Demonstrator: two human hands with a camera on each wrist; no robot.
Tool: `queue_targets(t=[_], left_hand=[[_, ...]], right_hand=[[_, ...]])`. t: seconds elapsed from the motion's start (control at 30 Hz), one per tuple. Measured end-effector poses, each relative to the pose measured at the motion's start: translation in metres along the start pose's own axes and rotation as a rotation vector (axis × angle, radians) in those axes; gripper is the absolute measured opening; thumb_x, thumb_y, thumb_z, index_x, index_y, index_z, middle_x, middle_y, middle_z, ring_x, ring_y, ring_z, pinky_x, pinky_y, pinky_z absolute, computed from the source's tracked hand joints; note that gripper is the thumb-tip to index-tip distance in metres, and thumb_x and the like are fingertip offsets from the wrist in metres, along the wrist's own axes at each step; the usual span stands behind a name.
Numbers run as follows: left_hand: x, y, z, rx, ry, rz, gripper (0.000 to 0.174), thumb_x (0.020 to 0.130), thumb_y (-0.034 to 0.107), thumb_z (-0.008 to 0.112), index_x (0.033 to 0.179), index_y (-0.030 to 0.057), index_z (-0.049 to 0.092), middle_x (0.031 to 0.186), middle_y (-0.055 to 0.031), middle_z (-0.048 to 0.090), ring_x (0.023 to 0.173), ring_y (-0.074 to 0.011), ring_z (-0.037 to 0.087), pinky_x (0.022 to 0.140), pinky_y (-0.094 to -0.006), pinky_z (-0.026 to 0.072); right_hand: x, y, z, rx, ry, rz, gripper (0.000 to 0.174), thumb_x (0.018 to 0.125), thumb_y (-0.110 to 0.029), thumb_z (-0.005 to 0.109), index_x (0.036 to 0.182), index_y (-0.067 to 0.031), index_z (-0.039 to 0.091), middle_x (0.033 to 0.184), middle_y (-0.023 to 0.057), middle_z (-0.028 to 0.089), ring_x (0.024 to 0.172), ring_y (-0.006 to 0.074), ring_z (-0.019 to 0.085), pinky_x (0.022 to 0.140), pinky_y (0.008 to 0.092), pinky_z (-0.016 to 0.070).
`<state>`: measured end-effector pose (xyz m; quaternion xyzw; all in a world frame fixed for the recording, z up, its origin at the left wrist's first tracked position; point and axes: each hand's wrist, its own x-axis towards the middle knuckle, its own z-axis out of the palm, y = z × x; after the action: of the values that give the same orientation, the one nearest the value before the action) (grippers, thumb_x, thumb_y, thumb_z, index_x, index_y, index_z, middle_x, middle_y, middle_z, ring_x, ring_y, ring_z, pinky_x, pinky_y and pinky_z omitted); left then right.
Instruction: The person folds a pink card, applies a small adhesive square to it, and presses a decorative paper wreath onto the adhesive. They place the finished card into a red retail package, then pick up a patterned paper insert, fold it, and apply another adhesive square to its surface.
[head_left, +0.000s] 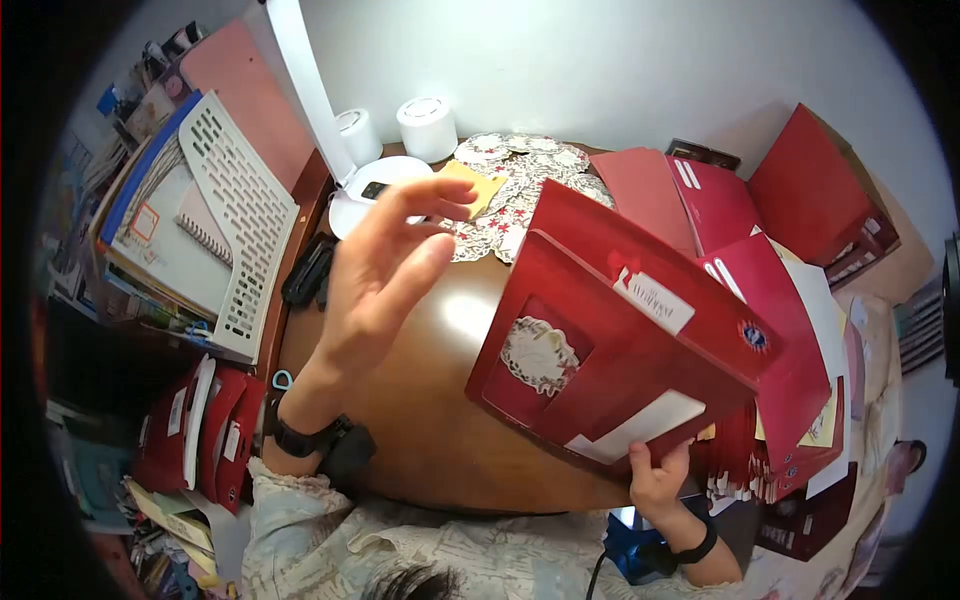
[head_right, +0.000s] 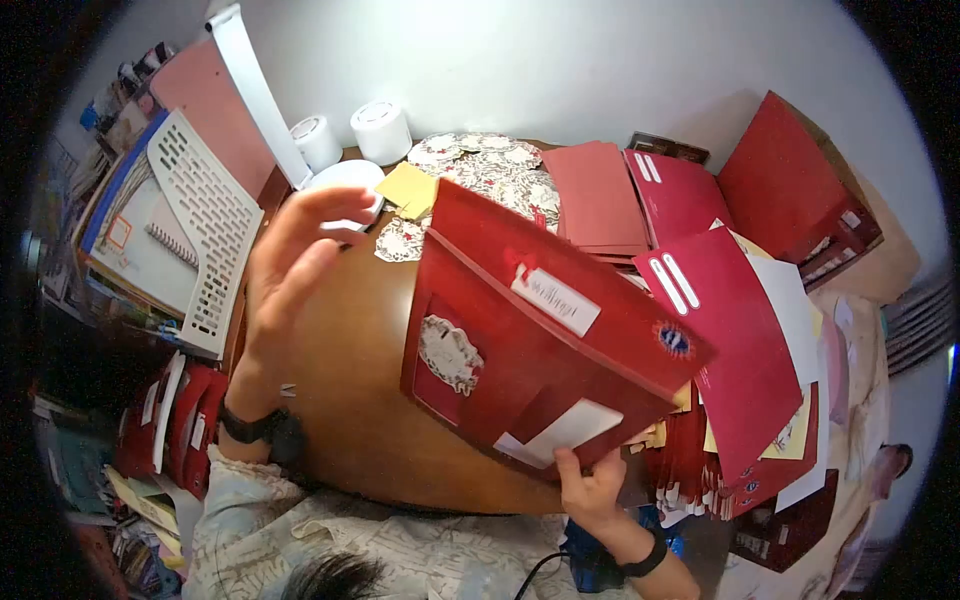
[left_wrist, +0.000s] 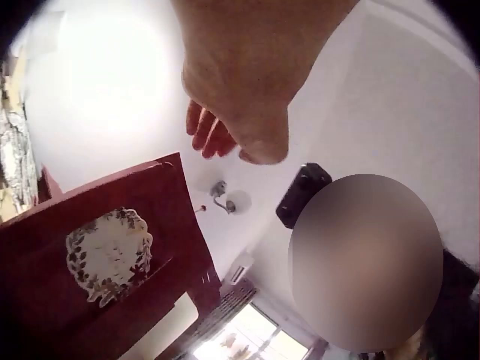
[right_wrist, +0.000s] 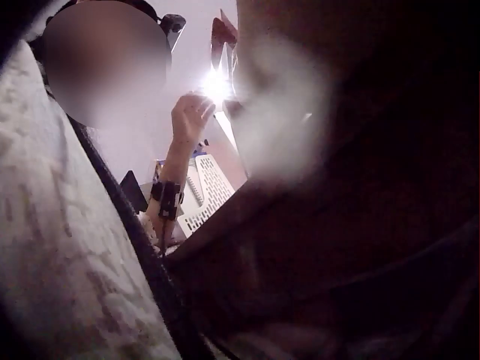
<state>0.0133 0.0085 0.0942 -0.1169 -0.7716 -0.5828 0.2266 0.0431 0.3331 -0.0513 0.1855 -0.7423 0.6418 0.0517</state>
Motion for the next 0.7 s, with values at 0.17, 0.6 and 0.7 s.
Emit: queue_targets(t=[0.17,0.6,0.7], left_hand=[[-0.005,-0.048,0.01,-0.304,-0.31,-0.4,0.063,0.095,0.03,0.067,0.143,-0.0005,0.039,0.13,-0.0158,0.056,0.121,-0.0232,0.056,0.105,-0.0371,0.0444],[-0.011,-0.045,0.02,-0.311,-0.388,-0.451,0.057,0.088,0.019,0.077,0.137,0.0068,0.05,0.124,-0.0073,0.063,0.113,-0.0159,0.06,0.094,-0.0319,0.0502],[-0.006,-0.041,0.011,-0.384,-0.46,-0.443,0.064,0.089,0.023,0.076,0.143,0.006,0.047,0.131,-0.0099,0.061,0.119,-0.0171,0.058,0.099,-0.0335,0.0487]], right_hand=[[0.006,0.003,-0.001,0.146,0.034,0.136,0.04,0.098,-0.017,0.064,0.128,0.0048,0.048,0.118,0.0112,0.062,0.105,0.0178,0.058,0.095,0.0323,0.045],[0.011,0.009,-0.001,0.348,0.004,0.169,0.05,0.102,-0.022,0.057,0.141,0.0031,0.038,0.133,0.0124,0.056,0.119,0.0178,0.053,0.104,0.0345,0.041],[0.013,0.006,-0.001,0.459,0.027,0.232,0.05,0.103,-0.025,0.053,0.142,0.0032,0.038,0.134,0.0128,0.055,0.12,0.0179,0.053,0.105,0.0348,0.0408]])
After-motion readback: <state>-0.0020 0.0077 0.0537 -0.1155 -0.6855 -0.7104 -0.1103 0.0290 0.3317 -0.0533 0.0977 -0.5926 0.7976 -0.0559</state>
